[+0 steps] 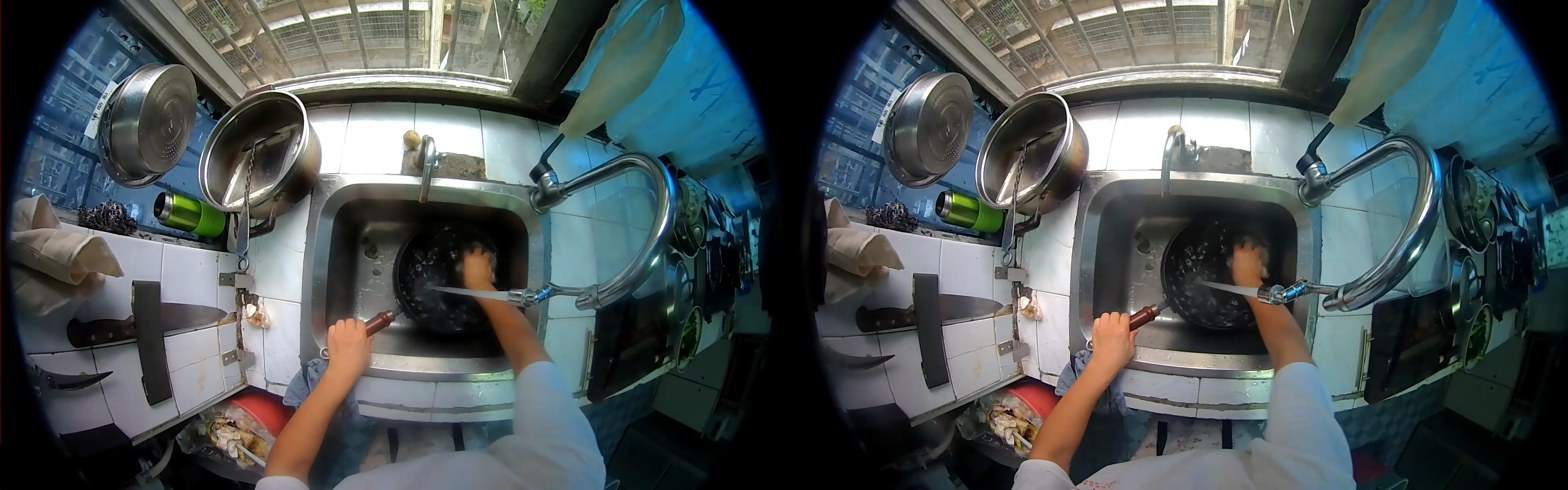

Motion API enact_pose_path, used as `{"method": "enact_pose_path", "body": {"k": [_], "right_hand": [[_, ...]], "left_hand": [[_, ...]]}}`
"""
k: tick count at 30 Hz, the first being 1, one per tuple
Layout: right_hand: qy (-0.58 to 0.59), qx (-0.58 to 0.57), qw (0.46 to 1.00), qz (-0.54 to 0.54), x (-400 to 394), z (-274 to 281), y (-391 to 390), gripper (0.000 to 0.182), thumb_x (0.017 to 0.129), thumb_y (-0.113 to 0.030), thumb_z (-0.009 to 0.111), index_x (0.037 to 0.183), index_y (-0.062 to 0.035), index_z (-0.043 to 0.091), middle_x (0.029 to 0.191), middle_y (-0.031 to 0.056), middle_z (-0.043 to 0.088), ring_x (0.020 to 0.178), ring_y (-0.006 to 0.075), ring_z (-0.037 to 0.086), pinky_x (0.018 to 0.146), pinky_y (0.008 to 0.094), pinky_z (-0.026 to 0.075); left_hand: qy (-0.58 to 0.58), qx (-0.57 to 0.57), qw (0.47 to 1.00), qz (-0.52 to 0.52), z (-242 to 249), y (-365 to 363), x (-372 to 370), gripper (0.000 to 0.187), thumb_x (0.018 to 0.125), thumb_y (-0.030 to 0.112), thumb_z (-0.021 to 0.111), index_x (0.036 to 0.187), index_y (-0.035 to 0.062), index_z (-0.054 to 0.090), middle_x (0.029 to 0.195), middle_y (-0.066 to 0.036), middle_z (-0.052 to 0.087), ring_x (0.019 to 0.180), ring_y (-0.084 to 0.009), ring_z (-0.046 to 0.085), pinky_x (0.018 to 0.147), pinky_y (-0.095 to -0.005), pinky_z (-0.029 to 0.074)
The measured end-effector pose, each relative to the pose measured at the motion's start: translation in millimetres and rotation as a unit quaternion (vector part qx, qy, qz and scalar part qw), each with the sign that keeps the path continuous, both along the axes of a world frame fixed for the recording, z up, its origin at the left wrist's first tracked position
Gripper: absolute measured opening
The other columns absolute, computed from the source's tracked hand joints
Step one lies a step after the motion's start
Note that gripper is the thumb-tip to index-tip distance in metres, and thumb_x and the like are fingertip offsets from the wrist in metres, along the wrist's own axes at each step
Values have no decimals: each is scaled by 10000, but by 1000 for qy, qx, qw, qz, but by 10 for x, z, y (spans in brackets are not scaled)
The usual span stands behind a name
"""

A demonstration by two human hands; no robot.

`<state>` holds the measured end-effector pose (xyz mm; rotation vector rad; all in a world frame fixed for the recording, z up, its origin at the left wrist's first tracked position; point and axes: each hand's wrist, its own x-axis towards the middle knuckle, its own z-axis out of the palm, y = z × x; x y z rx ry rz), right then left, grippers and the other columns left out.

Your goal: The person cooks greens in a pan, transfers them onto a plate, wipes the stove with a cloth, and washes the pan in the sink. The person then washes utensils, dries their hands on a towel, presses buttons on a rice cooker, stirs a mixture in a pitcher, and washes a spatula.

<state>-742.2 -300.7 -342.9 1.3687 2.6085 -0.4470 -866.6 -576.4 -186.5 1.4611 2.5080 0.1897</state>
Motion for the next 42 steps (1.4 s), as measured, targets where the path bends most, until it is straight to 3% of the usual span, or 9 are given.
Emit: {"method": "enact_pose_path", "body": {"k": [5, 11, 17, 23, 27, 30, 34, 37, 42], "right_hand": [[131, -60, 971, -189, -731, -354, -162, 397, 688, -99, 573, 1080, -71, 516, 1146, 193, 432, 1057, 428, 400, 893, 466, 355], [261, -271, 906, 192, -439, -357, -770, 279, 714, -107, 545, 988, -59, 560, 1006, 174, 536, 963, 345, 496, 831, 416, 409], [-99, -248, 887, 377, 476, -216, -268, 218, 736, -165, 560, 940, -133, 632, 966, 117, 573, 1025, 302, 481, 810, 387, 434], [-5, 74, 997, 9, -324, -185, -37, 338, 709, -154, 532, 1002, 14, 540, 1093, 231, 481, 1054, 358, 440, 899, 479, 326], [261, -162, 952, -21, -849, -312, -478, 440, 624, -24, 540, 1061, 22, 517, 1127, 252, 465, 1087, 381, 415, 944, 429, 309], [339, -266, 901, 52, -688, -118, -638, 264, 700, -99, 539, 952, -40, 593, 892, 195, 599, 844, 338, 577, 764, 401, 453], [233, -103, 960, -118, -353, 726, -667, 147, 765, -179, 541, 839, -59, 581, 811, 185, 607, 792, 348, 580, 689, 445, 446], [335, -127, 918, -172, -166, 1208, -642, 164, 757, -188, 554, 840, -50, 583, 817, 182, 607, 805, 335, 575, 707, 425, 446], [464, -188, 865, -24, -33, 1869, -901, 126, 762, -164, 559, 799, -44, 575, 736, 131, 597, 692, 285, 587, 622, 360, 459]], "left_hand": [[-25, -6, 1000, -18, -59, 22, -37, 227, 649, 147, 655, 800, 16, 546, 755, -120, 510, 738, -271, 487, 665, -361, 374], [-5, 3, 1000, -8, -62, 143, 14, 222, 641, 148, 663, 784, 17, 556, 751, -116, 521, 743, -268, 498, 665, -359, 372], [-4, -28, 1000, 12, -58, 144, -8, 240, 655, 155, 655, 829, 12, 573, 784, -127, 520, 779, -276, 490, 685, -372, 369], [-32, -6, 999, 36, -83, 201, 9, 315, 631, 98, 639, 918, 0, 551, 893, -158, 501, 861, -303, 470, 740, -386, 377], [-103, 198, 975, 6, -66, 509, 212, 461, 670, 65, 617, 1105, -31, 497, 964, -164, 520, 925, -300, 490, 803, -362, 399], [-445, 173, 852, 215, -290, 848, 290, 439, 826, 180, 526, 1205, -20, 429, 833, -90, 584, 777, -205, 548, 714, -311, 446], [-817, 24, 468, 337, -348, 1256, 243, 686, 855, 470, 407, 1345, 114, 84, 1338, -240, 189, 1128, -497, 324, 892, -599, 305], [-890, 68, 288, 348, -559, 1531, 350, 546, 859, 509, 352, 1246, 123, 367, 1232, -163, 414, 1154, -369, 371, 906, -559, 314], [-905, 139, 255, 311, -968, 1797, 505, 369, 901, 390, 314, 1039, 98, 493, 1068, -95, 534, 1014, -243, 491, 895, -394, 375]]}}
